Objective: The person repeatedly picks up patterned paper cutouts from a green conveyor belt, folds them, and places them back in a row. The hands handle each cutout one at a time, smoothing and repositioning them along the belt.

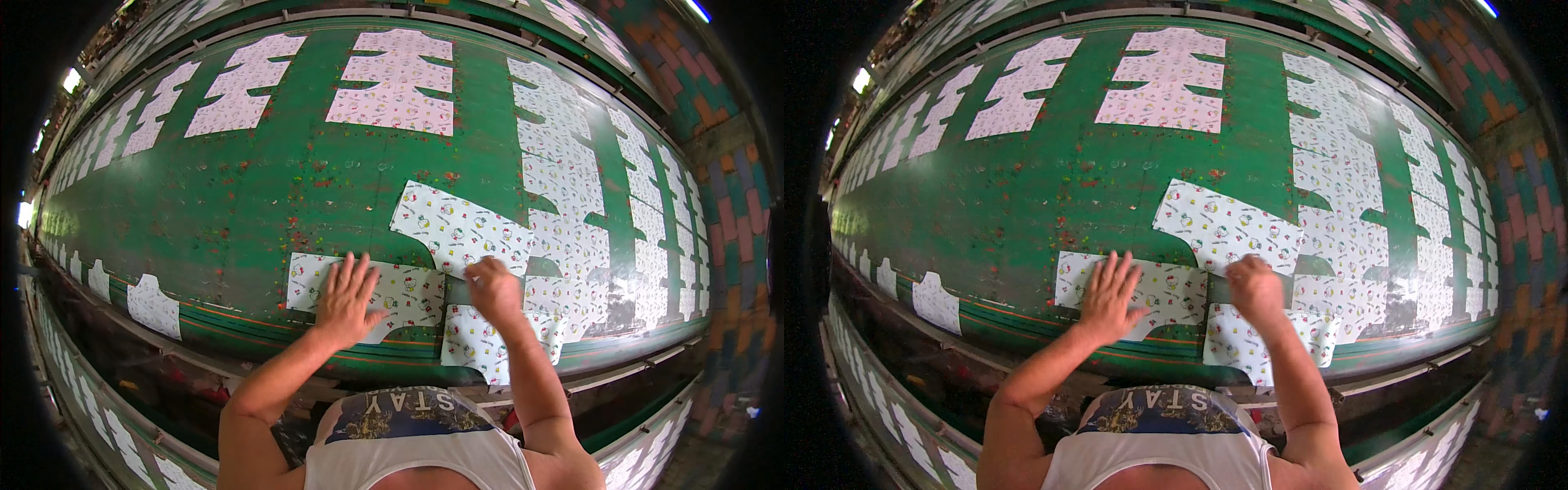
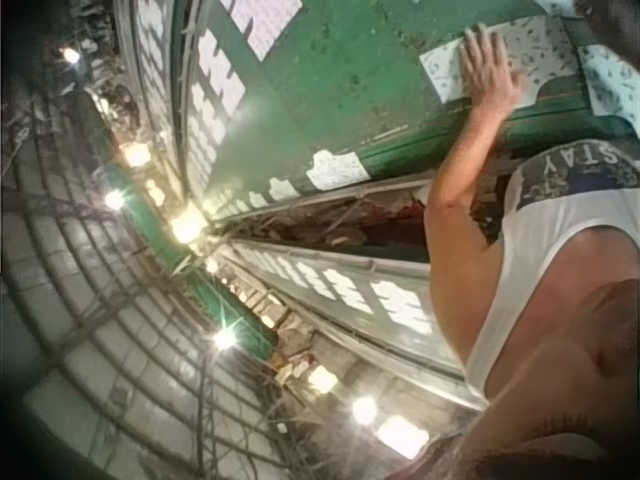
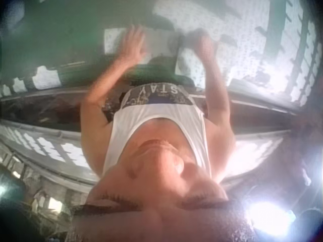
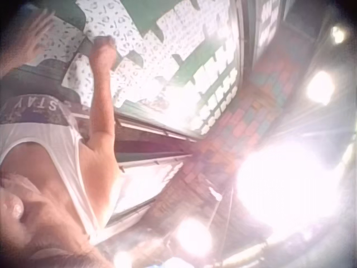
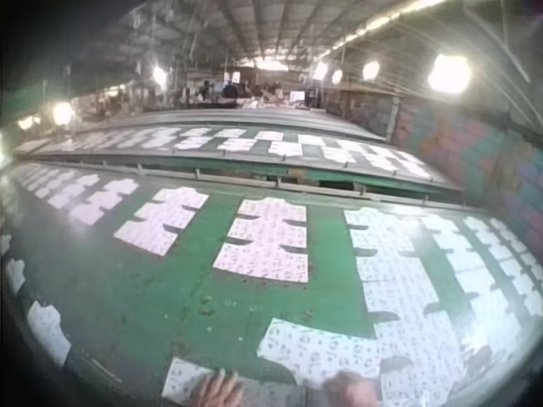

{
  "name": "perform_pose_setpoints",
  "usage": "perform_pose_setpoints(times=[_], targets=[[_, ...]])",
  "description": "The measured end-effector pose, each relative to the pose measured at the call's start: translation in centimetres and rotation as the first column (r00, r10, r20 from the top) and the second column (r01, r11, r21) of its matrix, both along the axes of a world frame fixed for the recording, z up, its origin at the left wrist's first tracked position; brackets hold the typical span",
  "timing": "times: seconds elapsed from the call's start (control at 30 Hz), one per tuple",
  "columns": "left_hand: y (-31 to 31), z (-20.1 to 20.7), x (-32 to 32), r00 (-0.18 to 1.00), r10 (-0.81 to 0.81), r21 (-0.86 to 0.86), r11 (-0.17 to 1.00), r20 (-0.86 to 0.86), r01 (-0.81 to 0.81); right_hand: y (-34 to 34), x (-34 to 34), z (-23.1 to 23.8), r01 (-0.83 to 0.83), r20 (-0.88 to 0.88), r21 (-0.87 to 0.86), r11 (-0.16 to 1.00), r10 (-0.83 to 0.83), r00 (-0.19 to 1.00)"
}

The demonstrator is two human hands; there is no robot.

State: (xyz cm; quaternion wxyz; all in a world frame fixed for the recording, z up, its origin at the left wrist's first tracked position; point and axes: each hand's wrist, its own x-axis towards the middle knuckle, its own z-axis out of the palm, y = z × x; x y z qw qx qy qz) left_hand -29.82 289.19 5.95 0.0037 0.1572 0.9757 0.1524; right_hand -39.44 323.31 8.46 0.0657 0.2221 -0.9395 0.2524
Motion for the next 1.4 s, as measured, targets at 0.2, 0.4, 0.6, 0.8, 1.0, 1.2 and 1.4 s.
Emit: perform_pose_setpoints(times=[0.2, 0.4, 0.6, 0.8, 1.0, 1.2, 1.4], targets=[[0.3, 0.6, 7.0, 0.986, -0.152, -0.042, 0.987, 0.073, 0.155, -6.6, 0.5, -0.3, -0.11, 0.083, 0.164, 0.98, 0.098, 0.992], [0.2, 0.4, 7.9, 0.995, -0.09, 0.057, 0.995, 0.051, 0.087, -7.2, -0.7, -0.4, -0.17, 0.101, 0.459, 0.872, 0.139, 0.985], [1.1, 0.3, 7.5, 0.999, -0.001, 0.143, 0.99, 0.042, -0.005, -7.8, -1.3, 0.8, -0.108, 0.233, 0.455, 0.884, -0.001, 0.972], [1.6, 1.5, 6.8, 0.988, 0.144, 0.327, 0.938, -0.06, -0.117, -10.3, 3.3, 5.0, -0.433, 0.449, 0.189, 0.881, 0.315, 0.837], [-1.2, 7.1, 7.5, 0.988, -0.079, 0.463, 0.887, 0.133, 0.009, -11.1, 9.2, 9.9, -0.304, 0.58, -0.619, 0.724, 0.682, 0.445], [-5.1, 14.4, 5.4, 0.923, 0.027, 0.92, 0.07, 0.384, -0.385, -15.2, 12.7, 6.3, 0.224, 0.362, -0.926, 0.303, 0.551, 0.752], [-9.7, 15.4, 2.5, 0.869, 0.089, 0.729, -0.589, 0.487, -0.348, -18.4, 16.1, 3.3, 0.468, 0.341, -0.879, 0.092, 0.808, 0.481]])
